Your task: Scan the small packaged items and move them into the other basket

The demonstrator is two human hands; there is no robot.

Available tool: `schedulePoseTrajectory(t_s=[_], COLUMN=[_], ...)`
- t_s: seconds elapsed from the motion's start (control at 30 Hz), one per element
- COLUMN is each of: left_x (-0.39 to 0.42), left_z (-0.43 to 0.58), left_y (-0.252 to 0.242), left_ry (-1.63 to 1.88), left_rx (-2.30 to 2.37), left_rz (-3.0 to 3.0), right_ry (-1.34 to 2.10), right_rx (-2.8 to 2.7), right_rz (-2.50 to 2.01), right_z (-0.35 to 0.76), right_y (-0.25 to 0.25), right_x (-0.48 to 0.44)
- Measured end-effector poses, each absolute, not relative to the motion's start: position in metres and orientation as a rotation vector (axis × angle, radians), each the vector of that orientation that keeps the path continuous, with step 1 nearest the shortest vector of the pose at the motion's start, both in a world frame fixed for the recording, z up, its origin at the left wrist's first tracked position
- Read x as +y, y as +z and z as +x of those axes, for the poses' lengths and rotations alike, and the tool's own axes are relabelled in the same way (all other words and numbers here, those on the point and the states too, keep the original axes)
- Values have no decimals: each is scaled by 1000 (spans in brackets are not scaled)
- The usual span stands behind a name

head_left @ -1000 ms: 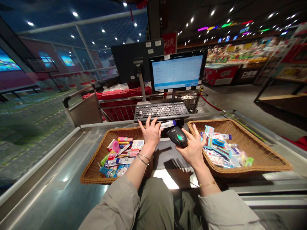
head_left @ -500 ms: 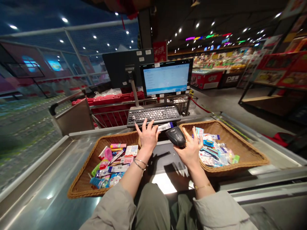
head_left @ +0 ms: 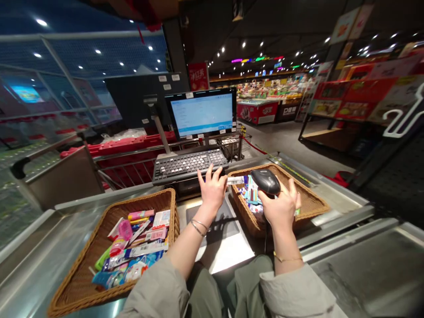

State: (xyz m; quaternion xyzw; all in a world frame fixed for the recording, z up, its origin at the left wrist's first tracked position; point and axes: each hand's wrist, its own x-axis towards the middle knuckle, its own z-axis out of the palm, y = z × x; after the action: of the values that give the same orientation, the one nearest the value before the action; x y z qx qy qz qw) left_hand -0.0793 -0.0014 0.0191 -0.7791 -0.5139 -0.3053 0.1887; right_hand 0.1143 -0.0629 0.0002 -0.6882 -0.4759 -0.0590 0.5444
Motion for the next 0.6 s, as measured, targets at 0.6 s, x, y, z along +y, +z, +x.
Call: schedulePoseTrajectory(t_s=[0.6], left_x=[5], left_z=[1], left_y=[-4], left_ry=[-566], left_rx=[-1262], left_rz=[-2721], right_ry=[-245], right_rx=[-853], right_rz=[-1720], right_z=[160], right_y=[-14], right_x=[-56])
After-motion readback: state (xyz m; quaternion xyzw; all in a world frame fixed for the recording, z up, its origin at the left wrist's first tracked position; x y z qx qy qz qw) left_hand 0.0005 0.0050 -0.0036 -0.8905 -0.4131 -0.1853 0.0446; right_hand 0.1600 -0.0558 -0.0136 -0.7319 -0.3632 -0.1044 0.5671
